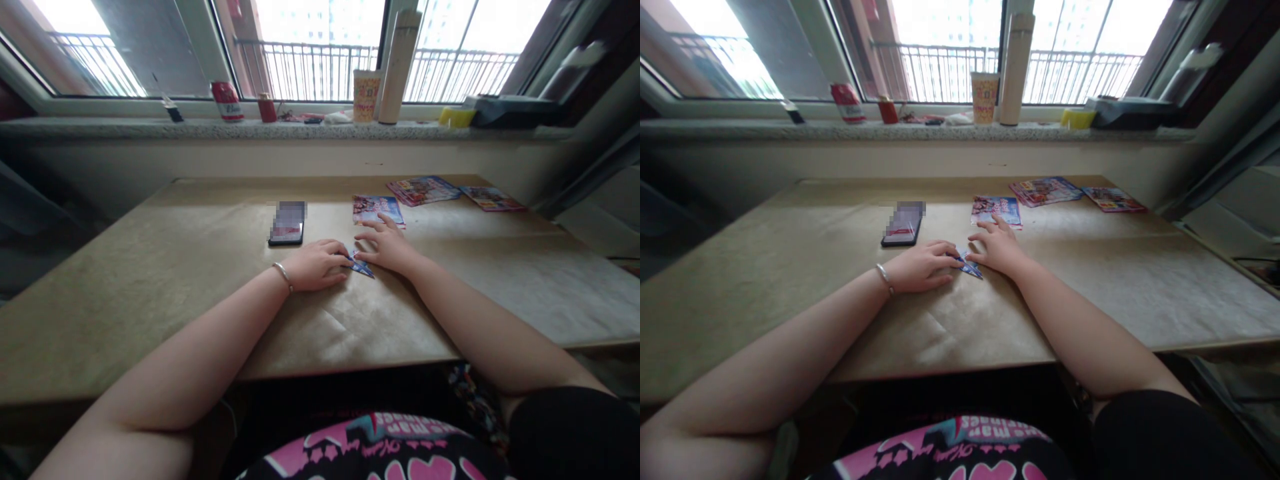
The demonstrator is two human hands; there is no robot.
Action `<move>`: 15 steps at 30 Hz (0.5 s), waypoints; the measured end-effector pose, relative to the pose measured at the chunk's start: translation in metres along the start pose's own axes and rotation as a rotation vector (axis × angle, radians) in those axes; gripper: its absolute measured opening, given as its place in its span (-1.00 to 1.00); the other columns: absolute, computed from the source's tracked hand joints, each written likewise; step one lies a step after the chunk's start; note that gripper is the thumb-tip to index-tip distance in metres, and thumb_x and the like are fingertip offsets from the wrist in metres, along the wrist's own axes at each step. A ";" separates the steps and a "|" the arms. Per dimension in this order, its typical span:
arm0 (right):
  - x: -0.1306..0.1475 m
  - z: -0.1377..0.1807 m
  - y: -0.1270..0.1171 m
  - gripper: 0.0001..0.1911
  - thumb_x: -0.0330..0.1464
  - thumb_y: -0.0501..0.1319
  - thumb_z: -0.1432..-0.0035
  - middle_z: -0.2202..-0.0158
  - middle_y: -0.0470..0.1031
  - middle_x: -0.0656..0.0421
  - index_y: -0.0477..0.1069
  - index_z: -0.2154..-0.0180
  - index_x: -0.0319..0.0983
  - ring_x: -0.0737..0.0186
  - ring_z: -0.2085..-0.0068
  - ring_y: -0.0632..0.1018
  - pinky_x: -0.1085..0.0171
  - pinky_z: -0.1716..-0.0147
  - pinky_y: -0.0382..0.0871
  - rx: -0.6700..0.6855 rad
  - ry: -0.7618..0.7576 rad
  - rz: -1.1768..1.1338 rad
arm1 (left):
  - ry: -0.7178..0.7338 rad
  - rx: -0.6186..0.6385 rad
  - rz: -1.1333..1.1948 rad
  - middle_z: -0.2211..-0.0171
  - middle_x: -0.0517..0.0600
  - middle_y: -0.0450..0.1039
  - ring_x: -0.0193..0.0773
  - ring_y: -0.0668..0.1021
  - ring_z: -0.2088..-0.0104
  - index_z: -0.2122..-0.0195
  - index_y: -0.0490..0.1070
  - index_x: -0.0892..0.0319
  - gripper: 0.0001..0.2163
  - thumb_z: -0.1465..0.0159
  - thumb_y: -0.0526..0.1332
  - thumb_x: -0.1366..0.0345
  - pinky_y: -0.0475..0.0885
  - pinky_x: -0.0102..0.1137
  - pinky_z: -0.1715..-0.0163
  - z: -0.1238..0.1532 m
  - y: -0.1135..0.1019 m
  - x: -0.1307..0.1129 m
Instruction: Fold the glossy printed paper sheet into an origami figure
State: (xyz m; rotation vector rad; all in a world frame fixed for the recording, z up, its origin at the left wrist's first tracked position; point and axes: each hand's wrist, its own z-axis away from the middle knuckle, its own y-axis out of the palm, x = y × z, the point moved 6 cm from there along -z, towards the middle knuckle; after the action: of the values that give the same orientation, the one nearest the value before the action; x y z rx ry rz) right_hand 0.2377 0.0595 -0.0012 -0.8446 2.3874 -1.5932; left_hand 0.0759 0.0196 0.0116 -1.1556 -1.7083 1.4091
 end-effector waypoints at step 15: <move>0.022 -0.003 -0.006 -0.77 -0.27 0.24 -0.15 0.17 0.59 0.09 0.59 0.20 -0.20 0.15 0.13 0.54 0.20 0.09 0.38 0.171 -0.205 -0.139 | -0.112 0.024 -0.192 -0.07 0.02 0.44 -0.17 0.49 0.05 -0.11 0.39 0.13 -0.65 -0.35 0.07 0.17 0.39 -0.27 0.01 -0.002 0.003 0.005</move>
State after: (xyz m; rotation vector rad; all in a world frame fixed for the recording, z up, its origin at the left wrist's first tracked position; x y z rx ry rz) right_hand 0.2203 0.0484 0.0090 -1.0998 2.0612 -1.6415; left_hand 0.0760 0.0253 0.0087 -0.8880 -1.8214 1.3935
